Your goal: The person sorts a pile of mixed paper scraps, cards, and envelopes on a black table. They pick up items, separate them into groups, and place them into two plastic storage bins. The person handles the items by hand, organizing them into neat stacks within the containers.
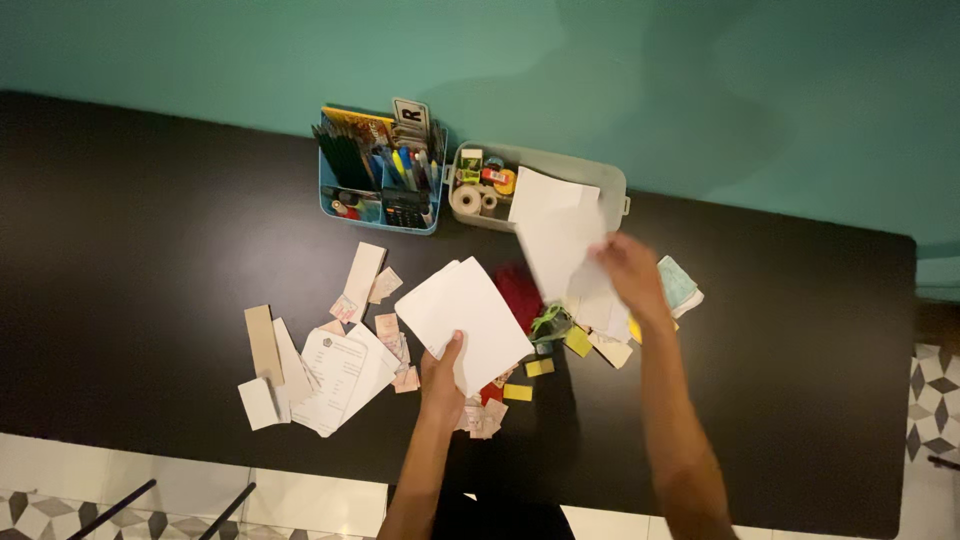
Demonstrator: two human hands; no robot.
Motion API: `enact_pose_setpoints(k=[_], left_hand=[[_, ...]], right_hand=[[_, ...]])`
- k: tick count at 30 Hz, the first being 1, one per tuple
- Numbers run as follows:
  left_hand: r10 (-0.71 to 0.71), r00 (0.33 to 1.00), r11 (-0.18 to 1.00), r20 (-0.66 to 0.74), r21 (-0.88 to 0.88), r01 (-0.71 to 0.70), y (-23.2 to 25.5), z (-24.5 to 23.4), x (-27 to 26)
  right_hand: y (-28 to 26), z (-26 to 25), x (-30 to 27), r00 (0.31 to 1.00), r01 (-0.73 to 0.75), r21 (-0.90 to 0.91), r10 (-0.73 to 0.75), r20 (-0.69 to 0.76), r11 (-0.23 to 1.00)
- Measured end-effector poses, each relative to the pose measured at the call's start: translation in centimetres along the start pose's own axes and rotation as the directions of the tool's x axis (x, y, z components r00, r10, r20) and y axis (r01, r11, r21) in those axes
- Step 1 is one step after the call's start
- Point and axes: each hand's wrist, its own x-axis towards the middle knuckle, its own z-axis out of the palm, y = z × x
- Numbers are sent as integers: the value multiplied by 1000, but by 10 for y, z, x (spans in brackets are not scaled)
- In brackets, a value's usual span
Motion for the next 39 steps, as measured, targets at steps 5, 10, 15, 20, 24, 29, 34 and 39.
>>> enact_pose_setpoints(k=[5,10,15,20,24,29,34,39], left_hand=[[101,993,993,61,-66,-97,-7,-13,-1],[46,999,998,-2,-49,-46,-17,-21,8],[74,997,994,-2,-86,-74,-15,-23,8],[81,997,995,4,-63,-81,-10,-23,7],[73,997,996,-4,-48,-73,-12,-23,9],[130,990,989,54,-77,-126,-17,-23,10],[75,997,997,11,-28,-74,-15,-17,11],[94,995,994,28,-54,-93,-14,-14,9]], right_hand=[[-28,-32,66,952,283,-110,-293,-84,953],[-39,-14,117,881,469,-319,-463,101,823],[-2,16,155,941,313,-481,-197,276,819],[37,32,178,876,476,-534,-322,360,699],[30,33,177,917,391,-712,-182,355,583],[-4,33,140,906,416,-618,-361,220,667],[-7,41,117,841,535,-447,-402,362,717],[3,48,119,896,270,-509,-19,444,817]])
